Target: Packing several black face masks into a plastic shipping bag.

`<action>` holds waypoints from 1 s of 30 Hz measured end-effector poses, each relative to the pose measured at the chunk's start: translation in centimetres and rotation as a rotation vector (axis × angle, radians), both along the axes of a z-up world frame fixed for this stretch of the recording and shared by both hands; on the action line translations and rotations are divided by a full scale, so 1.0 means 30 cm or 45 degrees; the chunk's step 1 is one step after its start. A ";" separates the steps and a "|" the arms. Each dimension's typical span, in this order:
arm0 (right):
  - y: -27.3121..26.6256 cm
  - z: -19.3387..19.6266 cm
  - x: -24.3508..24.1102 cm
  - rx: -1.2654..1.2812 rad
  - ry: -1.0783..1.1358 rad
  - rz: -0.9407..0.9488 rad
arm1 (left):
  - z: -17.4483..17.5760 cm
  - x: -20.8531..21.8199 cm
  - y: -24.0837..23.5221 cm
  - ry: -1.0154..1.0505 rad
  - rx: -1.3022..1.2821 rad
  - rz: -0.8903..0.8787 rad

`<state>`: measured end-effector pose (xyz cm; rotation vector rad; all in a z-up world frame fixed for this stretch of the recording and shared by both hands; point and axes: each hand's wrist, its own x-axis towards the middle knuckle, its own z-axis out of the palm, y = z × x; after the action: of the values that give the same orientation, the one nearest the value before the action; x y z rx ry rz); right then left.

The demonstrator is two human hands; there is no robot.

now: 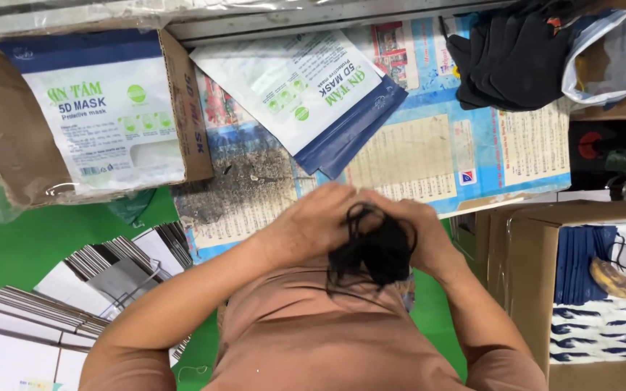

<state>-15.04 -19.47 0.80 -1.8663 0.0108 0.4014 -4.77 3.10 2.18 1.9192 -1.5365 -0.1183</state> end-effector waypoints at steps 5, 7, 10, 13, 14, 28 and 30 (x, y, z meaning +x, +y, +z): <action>-0.045 -0.148 0.076 0.940 0.377 -1.180 | 0.071 0.177 -0.052 -0.280 -0.341 0.527; -0.068 -0.176 0.100 1.020 0.309 -1.155 | -0.043 0.196 -0.074 -0.296 -0.195 0.599; -0.045 -0.180 0.127 1.083 0.202 -1.119 | -0.184 0.209 -0.101 -0.371 0.091 0.650; -0.018 -0.178 0.122 1.033 0.152 -1.112 | -0.239 0.198 -0.126 -0.446 0.256 0.616; -0.014 -0.177 0.125 1.008 0.140 -1.100 | -0.242 0.198 -0.133 -0.472 0.289 0.613; 0.137 -0.010 0.194 1.135 -0.069 -0.808 | -0.089 0.084 -0.146 -0.074 -0.387 0.872; 0.130 -0.070 0.172 1.196 -0.101 -0.865 | -0.012 0.086 -0.144 0.164 -0.561 0.907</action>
<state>-9.89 -15.57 -1.29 -0.8617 0.3361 -0.1452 -2.18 -1.21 1.81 1.9216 -0.6526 0.3700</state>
